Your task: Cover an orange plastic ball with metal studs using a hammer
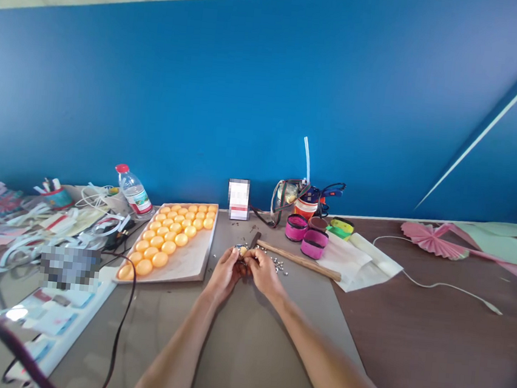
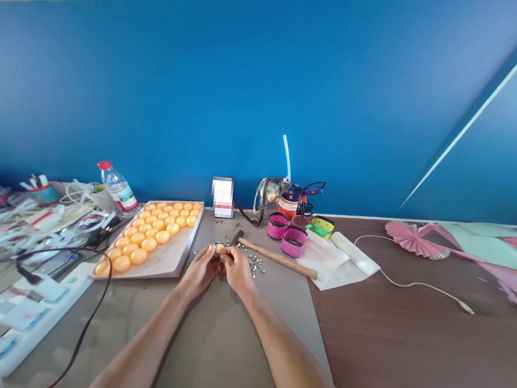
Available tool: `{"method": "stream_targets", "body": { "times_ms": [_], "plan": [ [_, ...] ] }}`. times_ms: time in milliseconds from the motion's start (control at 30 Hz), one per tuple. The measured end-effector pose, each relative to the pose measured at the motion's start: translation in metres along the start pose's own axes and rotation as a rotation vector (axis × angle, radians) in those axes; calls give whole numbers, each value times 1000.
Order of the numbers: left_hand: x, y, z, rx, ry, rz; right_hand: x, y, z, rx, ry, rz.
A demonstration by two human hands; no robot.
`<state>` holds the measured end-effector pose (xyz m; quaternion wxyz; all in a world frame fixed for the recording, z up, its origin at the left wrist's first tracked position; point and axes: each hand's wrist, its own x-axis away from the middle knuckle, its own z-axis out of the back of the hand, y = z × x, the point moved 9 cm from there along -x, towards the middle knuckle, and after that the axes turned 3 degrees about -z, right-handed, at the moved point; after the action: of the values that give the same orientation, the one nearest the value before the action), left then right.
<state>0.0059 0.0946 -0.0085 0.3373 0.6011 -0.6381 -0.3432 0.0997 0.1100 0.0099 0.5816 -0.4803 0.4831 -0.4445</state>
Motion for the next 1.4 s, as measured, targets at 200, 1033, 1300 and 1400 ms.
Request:
{"method": "stream_targets", "body": {
  "times_ms": [200,1033,1300,1400],
  "plan": [
    [2,3,-4,-10,-1,-3,0,2,-1,-60,-14,-9],
    [2,0,4,-65,44,-65,-1,3,-6,-170,-66,-39],
    [3,-1,2,-128,20,-69,-1,8,-6,-237,-50,-71],
    [3,-3,4,-157,24,-76,-1,14,-5,-254,-23,-96]
  ]
}}
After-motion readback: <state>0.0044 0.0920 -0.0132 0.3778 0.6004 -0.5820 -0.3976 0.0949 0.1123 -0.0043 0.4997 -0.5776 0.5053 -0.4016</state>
